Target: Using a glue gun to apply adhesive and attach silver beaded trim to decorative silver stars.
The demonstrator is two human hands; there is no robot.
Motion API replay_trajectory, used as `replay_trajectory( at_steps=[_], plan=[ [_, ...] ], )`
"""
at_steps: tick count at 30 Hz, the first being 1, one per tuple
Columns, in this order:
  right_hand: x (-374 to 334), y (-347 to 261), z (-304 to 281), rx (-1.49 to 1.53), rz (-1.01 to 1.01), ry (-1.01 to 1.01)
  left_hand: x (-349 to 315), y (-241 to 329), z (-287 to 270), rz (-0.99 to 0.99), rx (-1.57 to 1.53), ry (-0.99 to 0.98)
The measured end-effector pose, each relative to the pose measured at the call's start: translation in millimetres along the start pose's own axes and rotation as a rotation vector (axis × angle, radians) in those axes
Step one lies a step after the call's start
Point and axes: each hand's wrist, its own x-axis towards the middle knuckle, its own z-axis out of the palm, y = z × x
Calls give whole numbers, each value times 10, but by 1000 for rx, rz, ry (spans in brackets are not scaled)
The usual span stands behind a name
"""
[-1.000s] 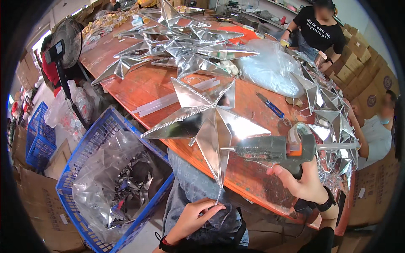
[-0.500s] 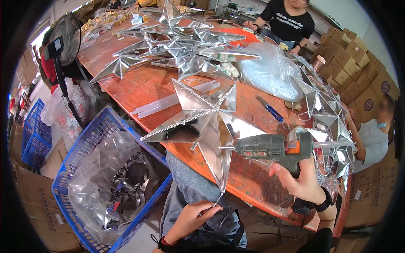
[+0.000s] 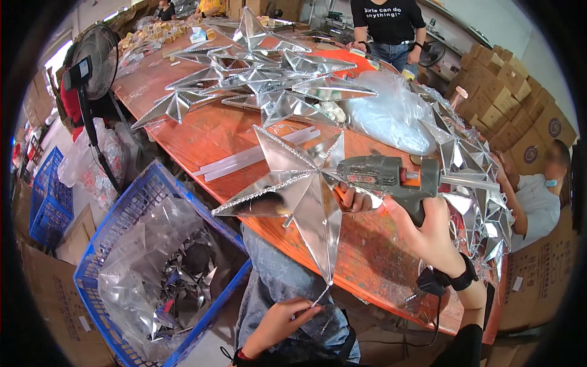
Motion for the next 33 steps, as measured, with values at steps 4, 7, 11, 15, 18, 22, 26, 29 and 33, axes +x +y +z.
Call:
replay_trajectory(
  at_steps=[4, 7, 11, 15, 18, 22, 26, 29, 33],
  plan=[
    [17, -11, 30, 26, 60, -3, -2, -5, -21, -32, 21, -26],
    [8, -23, 39, 22, 85, -8, -4, -17, -20, -28, 4, -25],
    [-4, -21, 31, 8, 103, -26, 0, -43, -16, 8, -17, -19],
    [-6, -24, 26, 26, 139, -34, -9, -55, -15, 19, -18, -17],
    [-14, -27, 24, 6, 81, -6, -11, -56, -16, 14, -22, -15],
    [-39, -48, 8, 35, 97, -37, -9, -67, -16, 5, -27, -17],
    [-59, -79, -23, 12, 92, -47, -15, -75, -14, -8, -26, -21],
    [-90, -72, -39, -6, 88, -50, -10, -76, -12, -5, -31, -19],
    [-165, -82, -73, -27, -1, -42, -1, -34, -24, 2, -30, -19]
  ],
)
